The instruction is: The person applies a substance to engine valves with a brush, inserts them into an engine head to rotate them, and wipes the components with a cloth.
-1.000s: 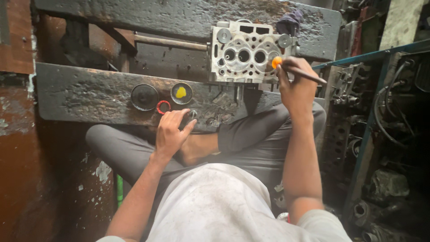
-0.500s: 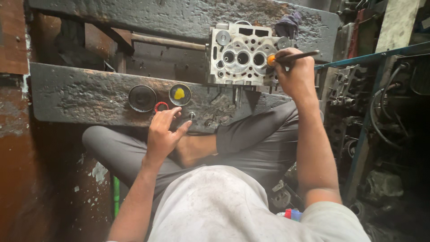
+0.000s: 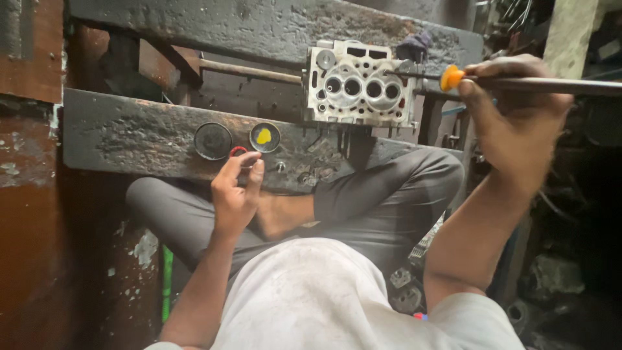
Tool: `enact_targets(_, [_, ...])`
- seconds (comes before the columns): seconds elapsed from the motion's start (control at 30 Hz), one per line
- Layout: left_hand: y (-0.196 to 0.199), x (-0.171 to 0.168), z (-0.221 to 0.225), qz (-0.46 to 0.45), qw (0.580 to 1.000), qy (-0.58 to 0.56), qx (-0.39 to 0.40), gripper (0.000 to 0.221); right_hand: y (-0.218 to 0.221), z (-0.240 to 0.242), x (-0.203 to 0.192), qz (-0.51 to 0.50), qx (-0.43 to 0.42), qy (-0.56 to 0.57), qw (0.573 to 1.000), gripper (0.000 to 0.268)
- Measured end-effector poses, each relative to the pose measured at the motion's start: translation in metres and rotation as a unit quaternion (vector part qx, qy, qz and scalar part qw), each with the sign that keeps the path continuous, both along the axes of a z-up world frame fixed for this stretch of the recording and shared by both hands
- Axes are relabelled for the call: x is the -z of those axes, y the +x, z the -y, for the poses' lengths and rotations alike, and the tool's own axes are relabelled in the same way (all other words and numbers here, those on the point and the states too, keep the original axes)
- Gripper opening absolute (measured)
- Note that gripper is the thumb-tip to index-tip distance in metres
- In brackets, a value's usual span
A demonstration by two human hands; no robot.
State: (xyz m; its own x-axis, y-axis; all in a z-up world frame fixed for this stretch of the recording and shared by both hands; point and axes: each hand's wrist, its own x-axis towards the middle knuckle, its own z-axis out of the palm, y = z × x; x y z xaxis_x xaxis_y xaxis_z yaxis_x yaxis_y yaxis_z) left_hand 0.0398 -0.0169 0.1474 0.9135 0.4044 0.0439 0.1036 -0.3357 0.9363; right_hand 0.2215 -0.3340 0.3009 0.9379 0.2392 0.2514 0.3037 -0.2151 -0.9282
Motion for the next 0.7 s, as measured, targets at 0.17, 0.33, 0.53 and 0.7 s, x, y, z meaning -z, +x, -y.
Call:
enact_targets(0.17, [0.017,-0.008,0.018,-0.043,0.934,-0.348,0.07,0.038,-0.041,-0.019,0.032,-0.131,0.029,0.162,0.978,0.02])
enact_targets(0.33, [0.02,-0.011,0.022,-0.029,0.881,-0.47,0.042,0.033,-0.068,-0.046,0.108,-0.308,-0.01,0.389,0.868,0.02])
enact_targets(0.53, [0.014,-0.015,0.019,-0.005,0.937,-0.35,0.007,0.025,-0.093,-0.061,0.153,-0.423,0.0,0.49,0.762,0.017])
enact_targets(0.7, [0.02,-0.021,0.01,0.039,0.997,-0.065,0.022,0.016,-0.095,-0.067,0.158,-0.276,0.043,0.2,0.939,0.016])
